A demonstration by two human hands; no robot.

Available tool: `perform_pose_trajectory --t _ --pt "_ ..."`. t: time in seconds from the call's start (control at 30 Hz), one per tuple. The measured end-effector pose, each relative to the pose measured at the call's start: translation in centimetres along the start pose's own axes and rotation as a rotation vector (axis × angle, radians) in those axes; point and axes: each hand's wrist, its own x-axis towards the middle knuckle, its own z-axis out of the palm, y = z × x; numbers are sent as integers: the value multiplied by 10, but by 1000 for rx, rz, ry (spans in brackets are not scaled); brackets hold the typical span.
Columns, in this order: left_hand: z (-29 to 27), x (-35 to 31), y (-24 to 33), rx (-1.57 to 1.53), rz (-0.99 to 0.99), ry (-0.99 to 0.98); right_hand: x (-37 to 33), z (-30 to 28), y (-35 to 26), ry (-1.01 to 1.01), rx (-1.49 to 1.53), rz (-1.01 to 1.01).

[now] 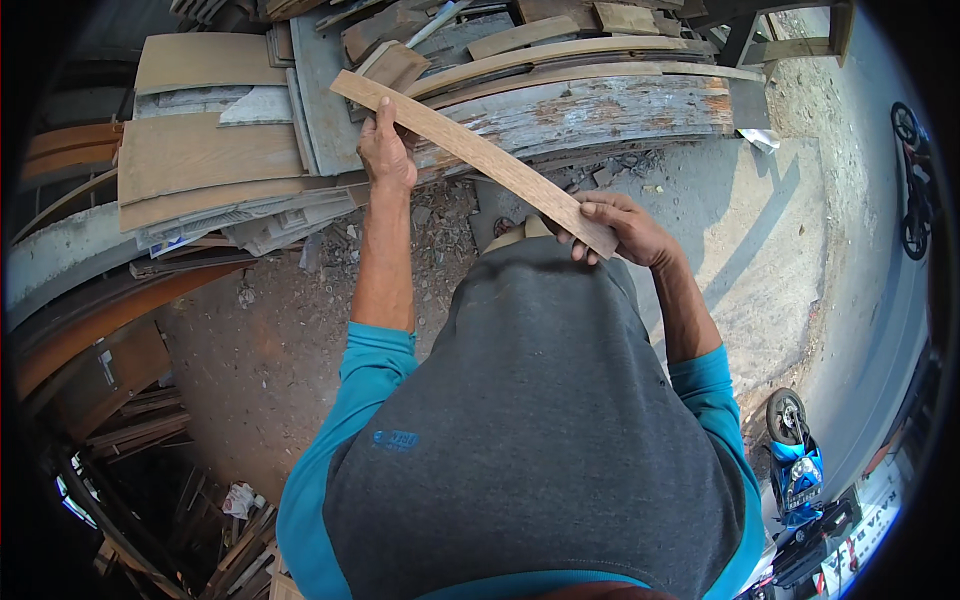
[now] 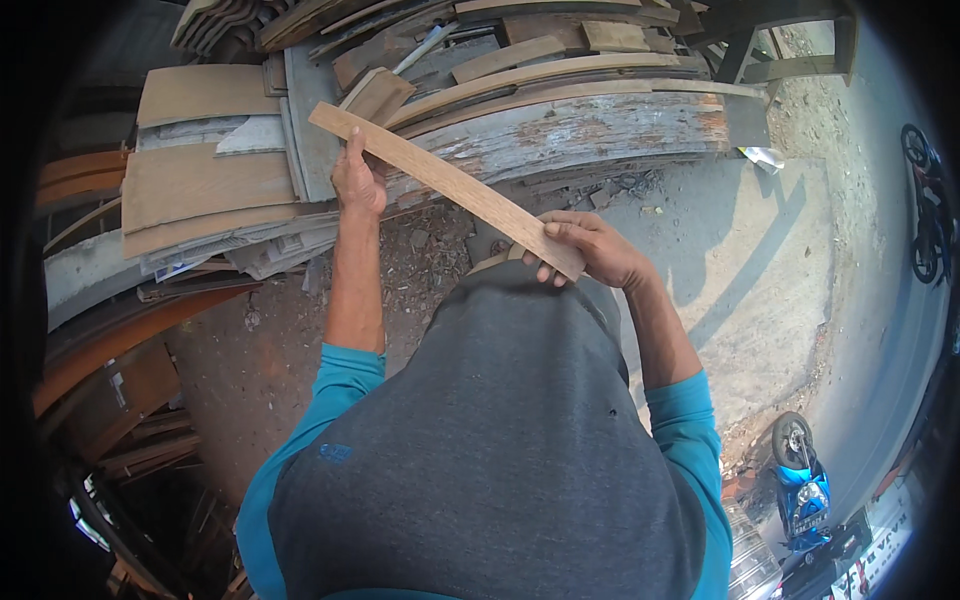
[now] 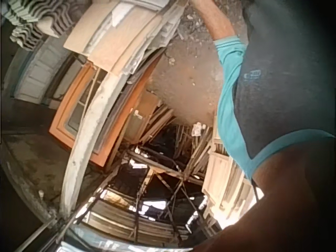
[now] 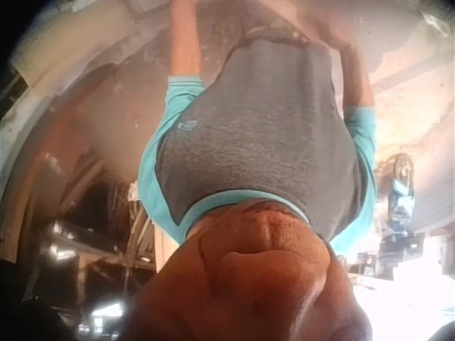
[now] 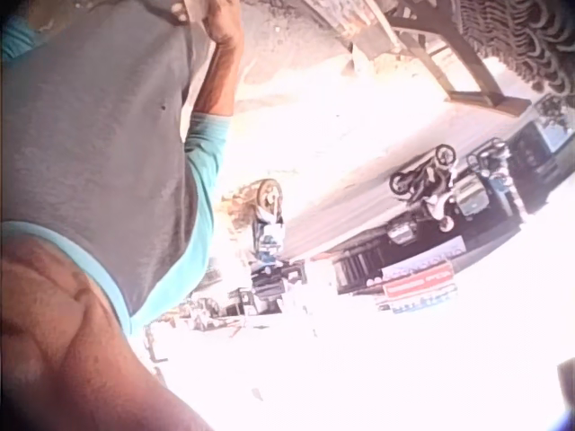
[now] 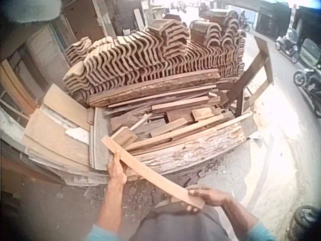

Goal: The person applies glue to wooden planks, spreads it with a putty knife, and then selects and handles various thin wooden strips from a pile in a workshop.

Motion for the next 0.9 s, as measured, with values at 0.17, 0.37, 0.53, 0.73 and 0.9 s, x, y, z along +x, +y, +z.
perform_pose_trajectory --t 0.17,0.37,0.53,0.73,0.9 --pt "-30 6 29 35 9 13 -10 18 11 128 -177 -78" --pt "-49 -1 30 -20 -13 10 -7 32 20 191 -271 -78" --pt "-80 1 23 -68 -61 89 -5 46 13 184 -327 -69" --pt "-111 23 47 -144 -30 182 -8 38 23 80 -539 22" --pt "-112 10 47 -180 -61 174 2 34 31 39 -645 106"
